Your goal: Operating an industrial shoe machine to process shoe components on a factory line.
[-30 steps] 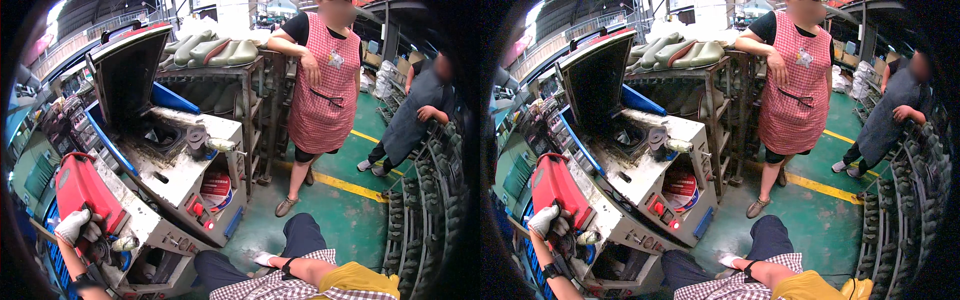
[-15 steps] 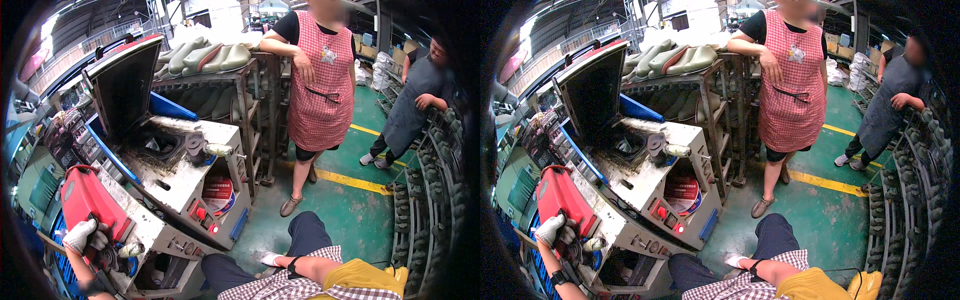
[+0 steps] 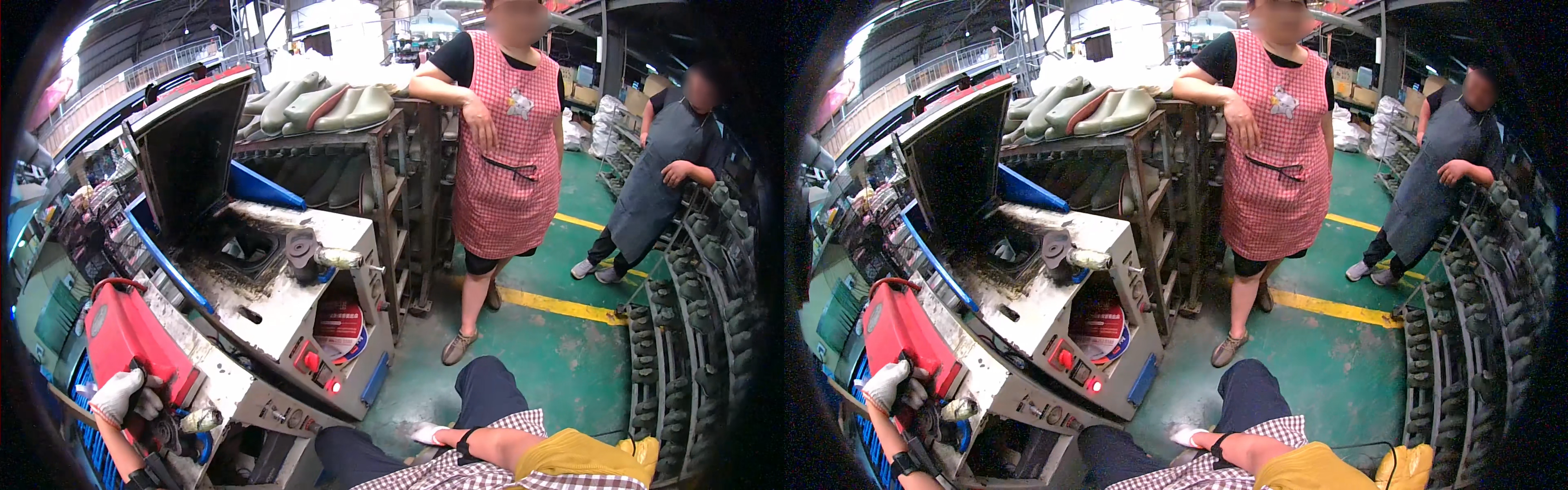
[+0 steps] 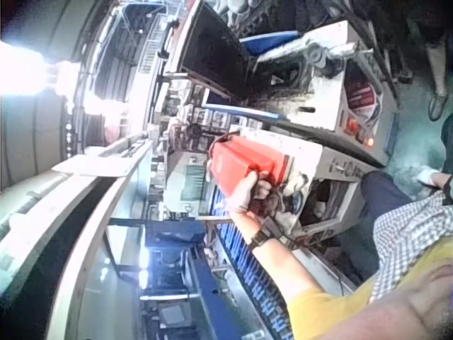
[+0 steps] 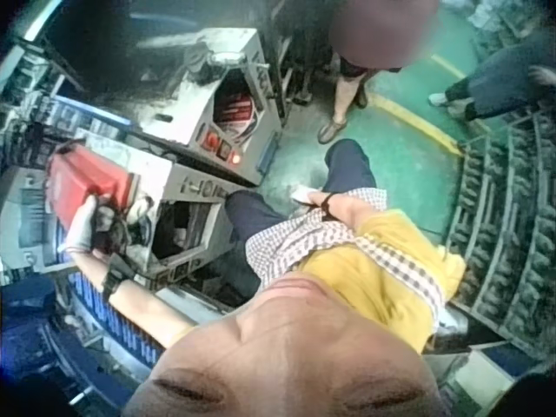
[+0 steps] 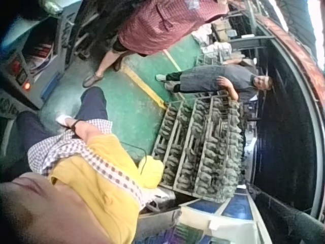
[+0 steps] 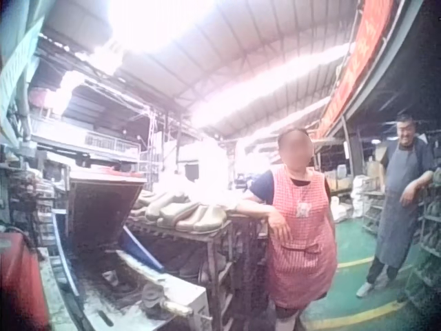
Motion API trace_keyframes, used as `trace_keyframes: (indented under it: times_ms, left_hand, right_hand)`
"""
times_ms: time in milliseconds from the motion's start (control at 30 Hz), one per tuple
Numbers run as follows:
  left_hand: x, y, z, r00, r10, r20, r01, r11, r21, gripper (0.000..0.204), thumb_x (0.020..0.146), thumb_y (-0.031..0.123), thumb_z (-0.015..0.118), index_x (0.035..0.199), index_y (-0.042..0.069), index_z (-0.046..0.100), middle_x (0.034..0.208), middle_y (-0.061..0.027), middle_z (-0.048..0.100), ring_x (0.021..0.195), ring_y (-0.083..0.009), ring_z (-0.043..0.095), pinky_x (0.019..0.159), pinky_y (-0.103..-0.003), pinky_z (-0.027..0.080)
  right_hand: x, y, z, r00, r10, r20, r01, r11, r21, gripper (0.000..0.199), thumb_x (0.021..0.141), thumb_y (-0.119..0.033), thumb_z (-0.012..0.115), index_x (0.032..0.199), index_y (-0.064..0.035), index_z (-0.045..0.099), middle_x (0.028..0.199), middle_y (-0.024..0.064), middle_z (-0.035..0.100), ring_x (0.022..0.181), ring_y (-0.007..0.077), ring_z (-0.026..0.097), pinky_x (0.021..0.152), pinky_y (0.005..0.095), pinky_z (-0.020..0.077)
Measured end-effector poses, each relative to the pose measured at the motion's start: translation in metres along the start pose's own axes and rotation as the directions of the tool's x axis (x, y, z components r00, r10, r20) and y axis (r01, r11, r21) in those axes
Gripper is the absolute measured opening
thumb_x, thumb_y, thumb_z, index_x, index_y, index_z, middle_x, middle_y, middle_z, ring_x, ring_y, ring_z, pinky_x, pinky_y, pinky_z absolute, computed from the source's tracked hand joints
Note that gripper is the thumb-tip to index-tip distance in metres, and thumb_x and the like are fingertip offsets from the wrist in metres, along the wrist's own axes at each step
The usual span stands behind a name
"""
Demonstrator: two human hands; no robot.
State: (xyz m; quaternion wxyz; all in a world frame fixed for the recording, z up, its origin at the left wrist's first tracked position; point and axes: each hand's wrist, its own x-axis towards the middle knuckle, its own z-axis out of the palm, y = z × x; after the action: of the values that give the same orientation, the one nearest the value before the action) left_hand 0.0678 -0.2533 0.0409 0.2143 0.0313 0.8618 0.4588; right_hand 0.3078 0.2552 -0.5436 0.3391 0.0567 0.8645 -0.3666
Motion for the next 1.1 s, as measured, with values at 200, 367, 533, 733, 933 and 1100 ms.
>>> trace_keyframes:
  times_ms: [200, 367, 533, 733, 933, 1100]
  left_hand:
    - [0.005, -0.01, -0.005, 1.0, 0.002, -0.011, -0.002, 1.0, -0.009, 0.059, 0.105, 0.049, 0.053, 0.113, -0.007, 0.071, 0.077, -0.0222, 0.074, 0.056, -0.0289, 0.07, 0.055, -0.037, 0.058]
    - [0.008, -0.015, -0.009, 1.0, 0.021, -0.007, -0.021, 1.0, -0.017, 0.065, 0.101, 0.055, 0.057, 0.11, -0.007, 0.073, 0.077, -0.0245, 0.074, 0.056, -0.0321, 0.07, 0.053, -0.041, 0.058]
    - [0.006, -0.015, -0.007, 1.0, 0.013, -0.02, -0.014, 0.997, -0.075, 0.06, 0.102, 0.05, 0.059, 0.112, -0.008, 0.071, 0.078, -0.0233, 0.074, 0.054, -0.029, 0.069, 0.054, -0.036, 0.058]
    - [0.004, -0.013, -0.004, 0.999, 0.021, -0.026, -0.023, 0.997, -0.067, 0.061, 0.103, 0.051, 0.057, 0.112, -0.008, 0.071, 0.077, -0.0216, 0.074, 0.054, -0.0275, 0.069, 0.054, -0.034, 0.058]
    - [0.003, -0.01, -0.006, 1.0, 0.016, -0.002, -0.016, 0.999, -0.038, 0.062, 0.102, 0.052, 0.057, 0.114, -0.008, 0.071, 0.078, -0.0217, 0.074, 0.054, -0.0269, 0.069, 0.054, -0.034, 0.058]
    - [0.003, -0.011, -0.004, 1.0, 0.01, -0.021, -0.011, 0.999, -0.046, 0.062, 0.102, 0.052, 0.056, 0.115, -0.007, 0.071, 0.078, -0.0219, 0.075, 0.055, -0.0271, 0.07, 0.054, -0.035, 0.058]
  right_hand:
    - [-0.024, -0.017, -0.013, 0.997, 0.068, -0.029, -0.063, 0.987, 0.146, 0.049, 0.094, -0.04, 0.06, 0.132, -0.0102, 0.07, 0.137, 0.0158, 0.067, 0.129, 0.0353, 0.06, 0.11, 0.0413, 0.0438]
    - [-0.029, -0.023, -0.017, 0.998, 0.043, -0.044, -0.038, 0.991, 0.125, 0.048, 0.093, -0.036, 0.06, 0.131, -0.01, 0.07, 0.136, 0.0163, 0.068, 0.128, 0.0357, 0.061, 0.109, 0.0413, 0.0446]
    - [-0.023, -0.014, -0.01, 0.997, 0.034, -0.068, -0.025, 0.99, 0.135, 0.048, 0.09, -0.033, 0.061, 0.13, -0.0085, 0.07, 0.135, 0.0179, 0.068, 0.126, 0.0352, 0.062, 0.108, 0.0408, 0.0451]
    - [-0.02, -0.012, -0.007, 0.997, 0.039, -0.064, -0.027, 0.983, 0.184, 0.043, 0.09, -0.029, 0.061, 0.126, -0.007, 0.071, 0.126, 0.0161, 0.071, 0.12, 0.0322, 0.065, 0.104, 0.0402, 0.0474]
    - [-0.021, -0.013, -0.008, 0.992, 0.126, 0.009, -0.122, 0.936, 0.329, 0.043, 0.09, -0.031, 0.062, 0.124, -0.0073, 0.072, 0.122, 0.016, 0.073, 0.116, 0.034, 0.066, 0.102, 0.0419, 0.0486]
    - [-0.019, -0.007, -0.003, 0.995, 0.029, -0.1, -0.015, 0.991, 0.135, 0.044, 0.09, -0.034, 0.061, 0.122, -0.0066, 0.073, 0.125, 0.018, 0.072, 0.118, 0.037, 0.065, 0.102, 0.0432, 0.048]
